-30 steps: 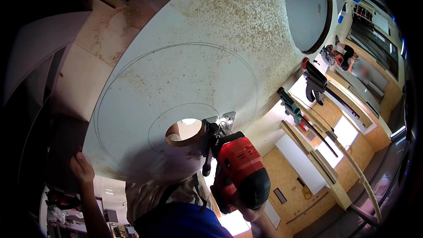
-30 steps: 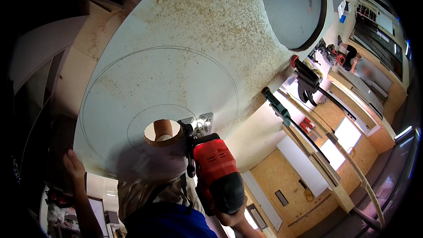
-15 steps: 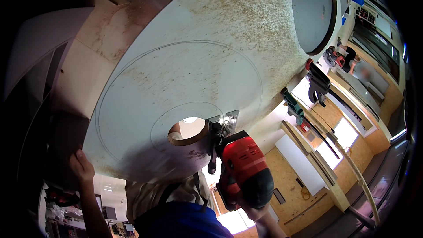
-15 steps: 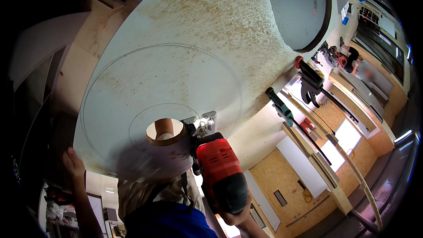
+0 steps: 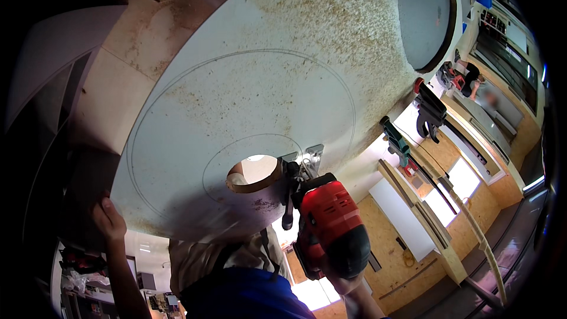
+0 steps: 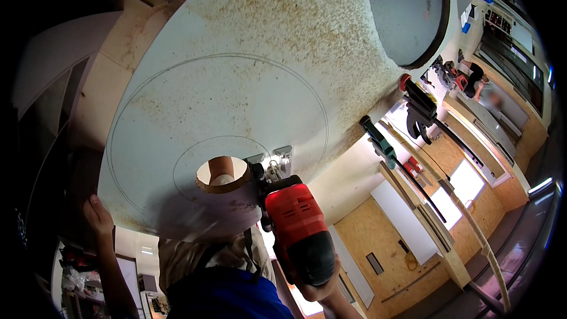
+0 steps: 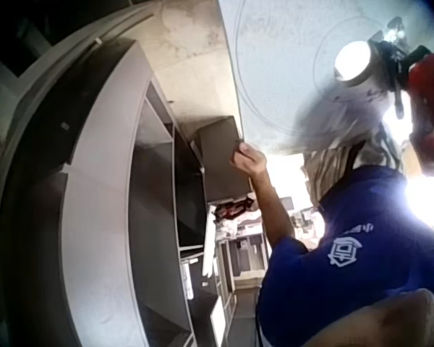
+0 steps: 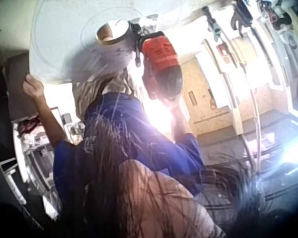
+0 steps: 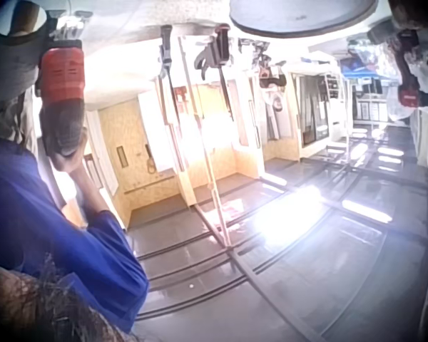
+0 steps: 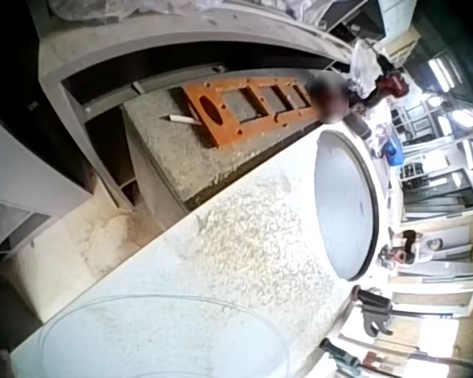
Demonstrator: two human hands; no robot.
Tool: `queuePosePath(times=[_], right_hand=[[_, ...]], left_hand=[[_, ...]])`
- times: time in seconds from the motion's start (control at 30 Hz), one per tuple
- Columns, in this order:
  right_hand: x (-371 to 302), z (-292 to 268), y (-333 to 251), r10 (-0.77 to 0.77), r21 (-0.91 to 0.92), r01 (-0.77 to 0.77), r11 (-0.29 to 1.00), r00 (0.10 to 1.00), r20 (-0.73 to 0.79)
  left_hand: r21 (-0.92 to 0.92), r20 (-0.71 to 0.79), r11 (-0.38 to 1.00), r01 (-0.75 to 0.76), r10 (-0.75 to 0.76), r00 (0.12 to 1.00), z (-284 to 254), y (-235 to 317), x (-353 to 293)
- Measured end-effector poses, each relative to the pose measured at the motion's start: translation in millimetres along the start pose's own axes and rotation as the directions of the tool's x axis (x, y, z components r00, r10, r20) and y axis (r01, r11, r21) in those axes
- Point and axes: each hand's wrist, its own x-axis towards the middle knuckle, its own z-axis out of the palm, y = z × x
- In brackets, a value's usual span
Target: The person uses a red jigsaw to cut a circular shape out of a large white board. They guide the tool along a pre-drawn circular line, completing the cut and removing the inner circular piece.
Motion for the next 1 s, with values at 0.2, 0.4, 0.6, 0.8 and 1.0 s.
queuePosePath(times=[0.2, 0.4, 0.6, 0.8, 1.0], right_hand=[[3.6, -4.6, -9.7, -0.096, 0.022, 0.094, 0.995, 0.981, 0.170], [10.5, -11.1, -16.7, -0.134, -0.034, 0.146, 0.989, 0.962, 0.236], [12.8, -8.4, -19.5, -0.200, -0.112, 0.215, 0.970, 0.970, 0.136], [10.7, -7.9, -17.3, -0.235, -0.165, 0.246, 0.955, 0.968, 0.087], [13.6, -10.3, -20.9, -0.264, -0.211, 0.275, 0.938, 0.961, 0.081]], left_hand=[[-0.001, 0.027, 1.000, 0.031, -0.031, 0.999, -0.4, -13.1, -5.9], [0.036, 0.026, 0.999, 0.024, -0.025, 0.999, -2.3, -10.2, -6.1], [0.064, 0.000, 0.998, -0.005, 0.005, 1.000, -1.9, 4.8, -0.5], [-0.026, -0.014, 0.999, -0.044, 0.044, 0.999, -3.2, 33.5, 14.8], [-0.041, -0.018, 0.998, -0.053, 0.052, 0.998, -2.5, 32.4, 16.2]])
